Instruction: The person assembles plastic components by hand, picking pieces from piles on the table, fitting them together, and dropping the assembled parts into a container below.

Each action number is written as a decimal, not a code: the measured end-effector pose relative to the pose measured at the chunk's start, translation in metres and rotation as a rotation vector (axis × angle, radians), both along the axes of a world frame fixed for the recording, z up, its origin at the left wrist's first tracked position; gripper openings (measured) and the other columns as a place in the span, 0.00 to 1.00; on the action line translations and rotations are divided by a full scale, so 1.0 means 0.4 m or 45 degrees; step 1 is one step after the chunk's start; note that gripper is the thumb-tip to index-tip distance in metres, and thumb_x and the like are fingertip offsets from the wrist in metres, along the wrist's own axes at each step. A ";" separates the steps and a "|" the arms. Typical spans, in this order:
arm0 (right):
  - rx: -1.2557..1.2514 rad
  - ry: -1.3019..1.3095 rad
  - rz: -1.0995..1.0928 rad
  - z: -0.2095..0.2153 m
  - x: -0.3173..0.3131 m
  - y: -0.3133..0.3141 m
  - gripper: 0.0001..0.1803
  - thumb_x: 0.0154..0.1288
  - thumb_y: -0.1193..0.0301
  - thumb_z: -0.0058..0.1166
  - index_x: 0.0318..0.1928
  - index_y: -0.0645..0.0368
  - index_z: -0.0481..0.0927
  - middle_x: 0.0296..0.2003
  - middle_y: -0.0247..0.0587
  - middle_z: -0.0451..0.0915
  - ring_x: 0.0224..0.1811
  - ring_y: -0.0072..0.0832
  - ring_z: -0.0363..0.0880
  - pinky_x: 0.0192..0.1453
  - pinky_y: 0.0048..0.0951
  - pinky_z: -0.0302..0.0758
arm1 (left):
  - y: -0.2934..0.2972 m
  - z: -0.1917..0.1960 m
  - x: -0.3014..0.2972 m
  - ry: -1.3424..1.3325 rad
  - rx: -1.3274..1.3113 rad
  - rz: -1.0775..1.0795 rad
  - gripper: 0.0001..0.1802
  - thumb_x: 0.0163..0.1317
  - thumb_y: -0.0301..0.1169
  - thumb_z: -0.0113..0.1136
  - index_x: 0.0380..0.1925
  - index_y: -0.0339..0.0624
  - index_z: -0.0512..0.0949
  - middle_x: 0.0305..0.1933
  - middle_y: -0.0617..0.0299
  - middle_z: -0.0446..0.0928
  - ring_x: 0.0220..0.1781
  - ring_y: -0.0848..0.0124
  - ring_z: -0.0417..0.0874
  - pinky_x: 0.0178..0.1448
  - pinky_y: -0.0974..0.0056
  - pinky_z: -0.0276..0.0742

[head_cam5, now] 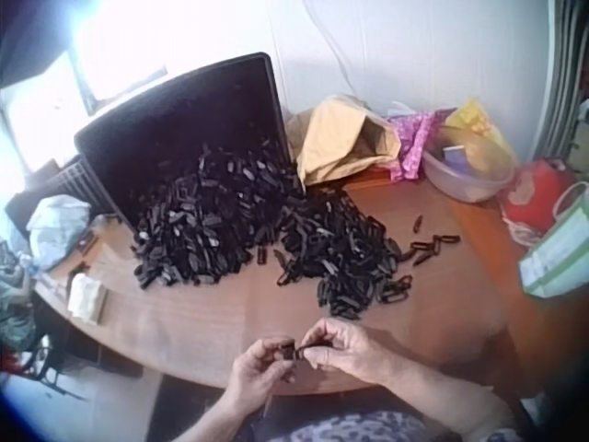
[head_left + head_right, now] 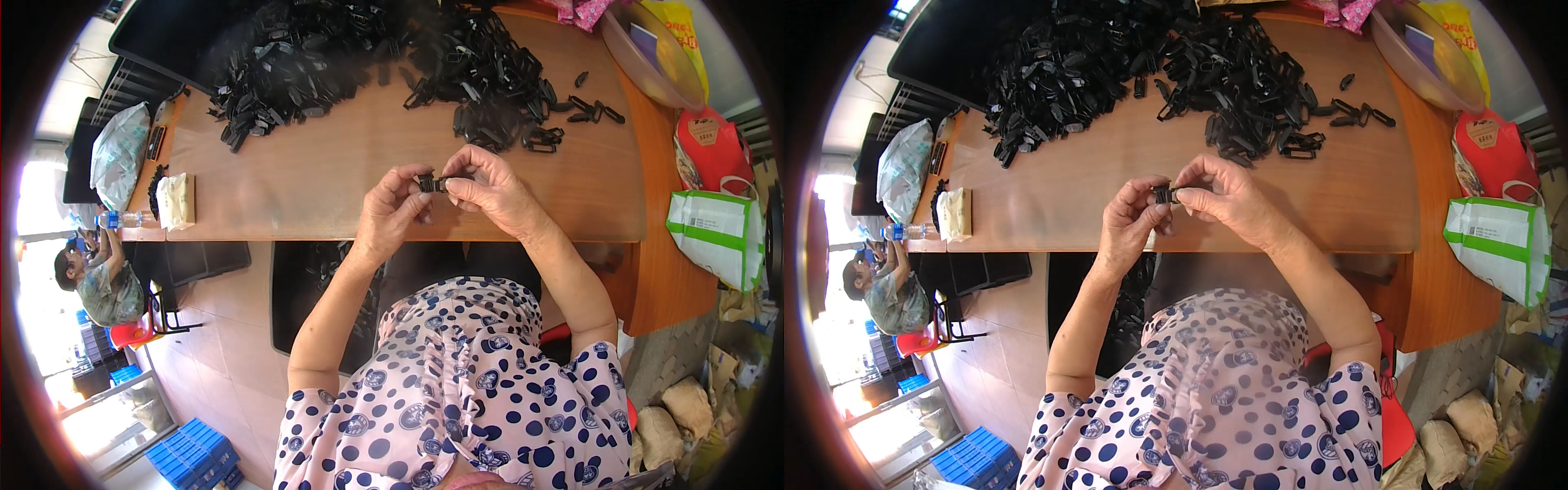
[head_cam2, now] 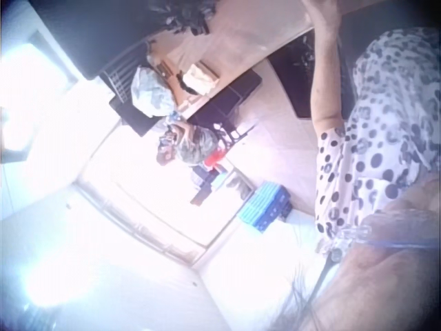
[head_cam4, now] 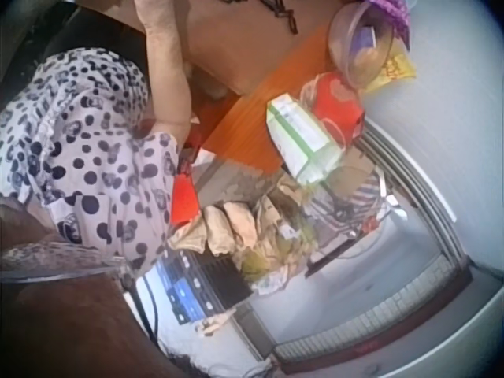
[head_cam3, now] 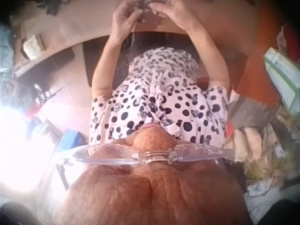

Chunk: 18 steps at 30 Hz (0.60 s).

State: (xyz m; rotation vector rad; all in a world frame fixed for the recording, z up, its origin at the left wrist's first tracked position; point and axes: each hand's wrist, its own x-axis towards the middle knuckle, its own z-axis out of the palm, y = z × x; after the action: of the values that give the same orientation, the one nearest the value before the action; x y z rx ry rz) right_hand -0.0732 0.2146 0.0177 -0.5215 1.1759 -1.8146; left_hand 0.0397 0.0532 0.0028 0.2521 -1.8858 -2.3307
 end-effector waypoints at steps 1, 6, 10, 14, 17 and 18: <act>0.005 -0.002 -0.002 -0.002 -0.001 0.001 0.05 0.66 0.75 0.55 0.41 0.58 0.74 0.29 0.26 0.73 0.29 0.12 0.68 0.29 0.13 0.62 | 0.003 0.003 0.001 -0.002 0.005 -0.002 0.16 0.64 0.22 0.58 0.52 0.38 0.72 0.31 0.66 0.76 0.29 0.79 0.78 0.34 0.74 0.75; -0.089 -0.109 0.044 -0.005 0.003 0.000 0.05 0.66 0.76 0.54 0.41 0.60 0.74 0.29 0.28 0.73 0.27 0.13 0.66 0.27 0.14 0.60 | 0.014 0.034 0.013 -0.158 -0.429 0.080 0.12 0.61 0.22 0.60 0.45 0.39 0.79 0.30 0.65 0.76 0.31 0.78 0.78 0.37 0.72 0.75; -0.079 -0.161 0.093 -0.009 -0.002 -0.001 0.05 0.66 0.76 0.54 0.41 0.60 0.73 0.29 0.28 0.72 0.27 0.13 0.65 0.27 0.14 0.60 | -0.003 0.042 0.012 0.088 -0.920 0.076 0.14 0.58 0.23 0.62 0.45 0.39 0.79 0.29 0.62 0.76 0.34 0.71 0.79 0.36 0.68 0.76; 0.128 -0.063 0.123 0.019 0.001 -0.006 0.06 0.64 0.74 0.57 0.38 0.61 0.74 0.30 0.28 0.73 0.27 0.14 0.67 0.27 0.16 0.63 | -0.014 0.059 0.020 0.254 -1.143 0.132 0.14 0.53 0.22 0.64 0.42 0.39 0.79 0.32 0.57 0.77 0.33 0.61 0.79 0.38 0.64 0.76; 0.268 0.089 0.131 0.018 0.005 -0.013 0.07 0.63 0.74 0.59 0.36 0.60 0.73 0.28 0.28 0.73 0.26 0.13 0.67 0.26 0.15 0.62 | -0.019 0.068 0.034 0.243 -1.314 0.083 0.13 0.53 0.20 0.63 0.40 0.38 0.78 0.33 0.55 0.78 0.32 0.57 0.78 0.37 0.63 0.76; 0.285 0.123 0.155 0.009 0.003 -0.014 0.07 0.63 0.74 0.60 0.35 0.58 0.73 0.26 0.28 0.72 0.25 0.13 0.67 0.23 0.14 0.60 | -0.017 0.071 0.040 0.188 -1.380 0.075 0.13 0.52 0.20 0.62 0.39 0.38 0.77 0.34 0.53 0.78 0.32 0.54 0.78 0.37 0.61 0.76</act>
State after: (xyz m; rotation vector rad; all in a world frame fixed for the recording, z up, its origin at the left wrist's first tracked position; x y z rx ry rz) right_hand -0.0719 0.2092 0.0215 -0.5432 1.3634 -1.5465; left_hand 0.0555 0.0464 0.0313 0.0016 -2.6354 -0.9729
